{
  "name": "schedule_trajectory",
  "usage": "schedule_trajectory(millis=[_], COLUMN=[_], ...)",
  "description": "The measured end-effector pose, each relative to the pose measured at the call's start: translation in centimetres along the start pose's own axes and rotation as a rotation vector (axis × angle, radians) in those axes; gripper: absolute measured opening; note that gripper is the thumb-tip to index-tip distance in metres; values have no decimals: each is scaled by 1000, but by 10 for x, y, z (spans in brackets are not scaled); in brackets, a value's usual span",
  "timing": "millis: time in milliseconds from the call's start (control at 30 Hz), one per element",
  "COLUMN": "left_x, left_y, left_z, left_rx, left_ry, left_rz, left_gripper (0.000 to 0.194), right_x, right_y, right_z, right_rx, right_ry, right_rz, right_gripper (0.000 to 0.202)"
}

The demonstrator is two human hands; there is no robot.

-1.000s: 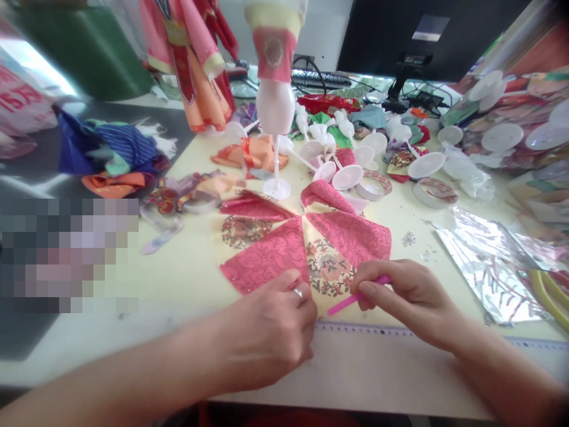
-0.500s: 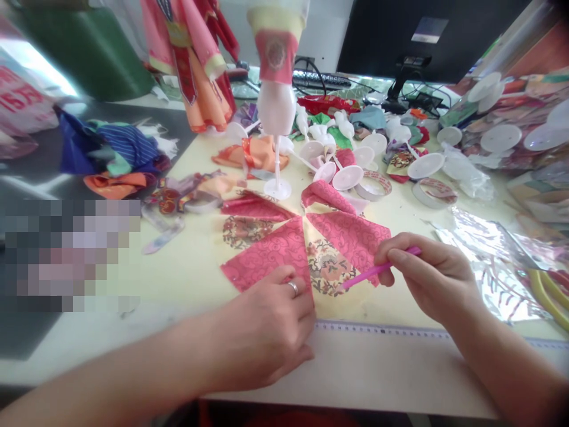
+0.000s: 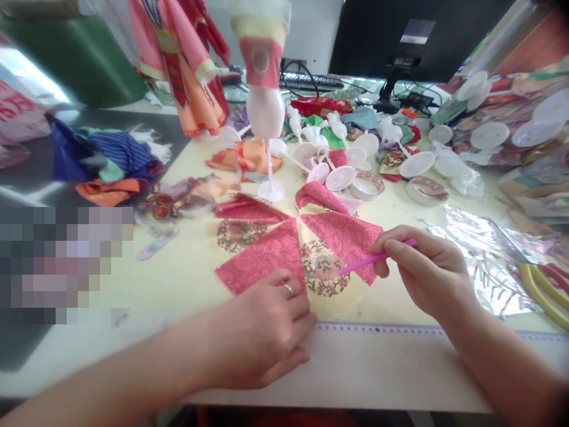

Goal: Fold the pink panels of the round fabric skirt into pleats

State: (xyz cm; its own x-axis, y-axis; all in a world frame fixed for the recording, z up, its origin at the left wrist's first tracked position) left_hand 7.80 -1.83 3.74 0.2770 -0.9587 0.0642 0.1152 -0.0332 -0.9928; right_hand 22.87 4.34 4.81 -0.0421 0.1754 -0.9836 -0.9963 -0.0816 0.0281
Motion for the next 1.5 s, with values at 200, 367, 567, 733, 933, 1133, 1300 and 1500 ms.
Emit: schedule_trajectory(millis=[200, 367, 567, 733, 933, 1133, 1300, 1500], left_x=[-55, -104, -115, -125, -137, -141, -146, -151], left_y=[-17, -11, -8, -10, -6, -6, -9, -9], left_z=[-8, -26, -33, -39, -46, -50, -54, -56], left_rx=[115, -18, -74, -86, -182, -201, -199, -128], left_ry=[-289, -552, -554, -596, -687, -716, -746, -678], left_rz=[200, 350, 309, 319, 312, 271, 281, 291], left_gripper=[28, 28, 22, 22, 31, 37, 39, 39], right_x=[-5, -12, -13, -4, 15, 24, 23, 21], right_y=[-4, -10, 10, 22, 27, 36, 47, 57], right_z=[5, 4, 4, 5, 3, -3, -11, -18], right_rx=[48, 97, -35, -159, -264, -356, -470, -520], right_ry=[-62, -158, -211, -191, -5, 192, 230, 209], right_rz=[23, -45, -412, -479, -410, -298, -311, -326], right_gripper=[13, 13, 15, 18, 14, 10, 9, 14])
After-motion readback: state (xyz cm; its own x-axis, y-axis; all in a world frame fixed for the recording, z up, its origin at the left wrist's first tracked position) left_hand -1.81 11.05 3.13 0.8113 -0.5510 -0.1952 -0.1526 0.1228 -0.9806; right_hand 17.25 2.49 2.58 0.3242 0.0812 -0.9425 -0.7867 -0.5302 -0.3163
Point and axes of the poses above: each hand's wrist, its own z-axis towards the middle knuckle, its own y-axis out of the palm, x = y × z, the point moved 10 cm from there along z, towards the middle knuckle, and after that the axes turned 11 degrees about z, right-handed, at the moved point
